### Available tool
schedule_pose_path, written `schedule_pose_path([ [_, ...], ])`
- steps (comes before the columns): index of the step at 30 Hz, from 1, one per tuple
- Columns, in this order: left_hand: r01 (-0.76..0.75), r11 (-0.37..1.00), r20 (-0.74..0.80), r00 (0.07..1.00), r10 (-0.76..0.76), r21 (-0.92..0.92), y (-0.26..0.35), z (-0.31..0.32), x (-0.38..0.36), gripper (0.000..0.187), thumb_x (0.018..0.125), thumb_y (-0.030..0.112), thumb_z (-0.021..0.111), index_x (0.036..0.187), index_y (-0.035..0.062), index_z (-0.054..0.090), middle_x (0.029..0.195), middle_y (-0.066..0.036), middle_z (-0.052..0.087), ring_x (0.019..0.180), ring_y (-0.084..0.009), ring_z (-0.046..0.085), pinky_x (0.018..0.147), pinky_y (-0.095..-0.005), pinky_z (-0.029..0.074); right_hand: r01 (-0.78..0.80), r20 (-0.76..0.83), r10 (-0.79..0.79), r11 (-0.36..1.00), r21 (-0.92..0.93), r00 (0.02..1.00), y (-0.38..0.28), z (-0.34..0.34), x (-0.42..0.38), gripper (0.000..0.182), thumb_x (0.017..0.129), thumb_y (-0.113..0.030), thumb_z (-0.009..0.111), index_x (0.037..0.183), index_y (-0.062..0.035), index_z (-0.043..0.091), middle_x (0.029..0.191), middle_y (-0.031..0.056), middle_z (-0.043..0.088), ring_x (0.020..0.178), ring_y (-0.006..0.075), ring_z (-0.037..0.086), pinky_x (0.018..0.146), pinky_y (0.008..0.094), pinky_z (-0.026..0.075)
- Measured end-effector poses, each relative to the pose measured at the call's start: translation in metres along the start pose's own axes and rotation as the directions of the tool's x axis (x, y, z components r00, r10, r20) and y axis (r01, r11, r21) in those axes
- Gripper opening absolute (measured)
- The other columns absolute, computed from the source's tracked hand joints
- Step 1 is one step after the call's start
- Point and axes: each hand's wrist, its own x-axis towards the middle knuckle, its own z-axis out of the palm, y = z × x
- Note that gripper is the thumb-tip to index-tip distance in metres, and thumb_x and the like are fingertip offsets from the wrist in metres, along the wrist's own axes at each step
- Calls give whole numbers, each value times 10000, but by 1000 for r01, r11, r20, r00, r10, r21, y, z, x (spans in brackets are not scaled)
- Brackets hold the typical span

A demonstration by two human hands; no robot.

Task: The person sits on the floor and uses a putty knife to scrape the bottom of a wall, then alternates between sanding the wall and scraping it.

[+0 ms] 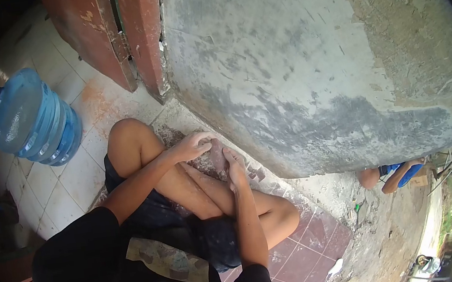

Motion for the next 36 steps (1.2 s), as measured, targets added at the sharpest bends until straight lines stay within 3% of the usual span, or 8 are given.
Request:
schedule_pose_path([
  [6,5,996,17,1000,-3,-89,12,-6,-4,267,923,139,614,1142,-12,636,1064,-136,676,959,-198,649,868,-347,516,73,0,-73,995,-68,997,5,-1,5,289,1029,-194,564,1212,13,650,1081,54,692,949,121,632,854,270,491],
  [12,-29,998,-70,997,26,-51,-1,-3,-2,264,933,150,631,1128,-28,636,1054,-133,680,959,-199,654,868,-342,520,175,-217,-234,949,-262,948,17,-4,15,312,965,-197,678,1190,11,618,1189,153,672,1053,185,635,919,304,485],
  [14,-73,997,-114,991,68,-35,-6,0,0,266,928,147,636,1124,-33,637,1051,-135,683,964,-204,659,869,-344,522,285,-166,-438,784,-551,884,29,-16,24,234,915,-163,714,1061,3,637,1236,236,649,1158,261,626,980,338,469],
  [20,-137,990,-202,970,137,13,3,-1,-1,237,893,126,631,1066,-29,678,987,-169,708,948,-269,691,822,-358,534,373,-22,-536,616,-694,844,31,-11,18,104,818,-78,701,896,-22,659,1326,277,587,1277,403,555,1064,418,415],
  [23,-143,983,-152,975,160,118,7,-3,-3,240,906,123,638,1080,-37,677,1035,-174,702,972,-262,680,868,-356,527,415,60,-630,435,-799,774,19,10,6,74,807,-82,711,825,-25,667,1345,262,575,1306,403,523,1082,430,397],
  [26,-158,979,-187,966,180,128,8,-5,-3,240,899,119,636,1077,-35,679,1031,-175,701,965,-287,679,864,-373,527,313,15,-484,543,-779,875,22,1,11,70,799,-80,711,847,-41,677,1348,271,561,1323,402,495,1096,436,383],
  [31,-260,947,-171,941,292,187,4,-2,-1,215,883,102,634,1054,-20,684,1006,-168,697,968,-314,662,865,-396,515,403,75,-573,470,-785,816,20,-2,11,95,794,-94,736,866,-63,682,1319,273,569,1267,417,525,1075,449,399],
  [36,-214,964,-144,961,237,154,4,-3,-1,200,880,98,635,1041,-9,685,1009,-164,698,978,-328,651,879,-402,506,399,47,-622,442,-803,782,24,10,6,75,778,-95,753,789,-61,687,1311,267,577,1242,416,545,1062,459,409],
])
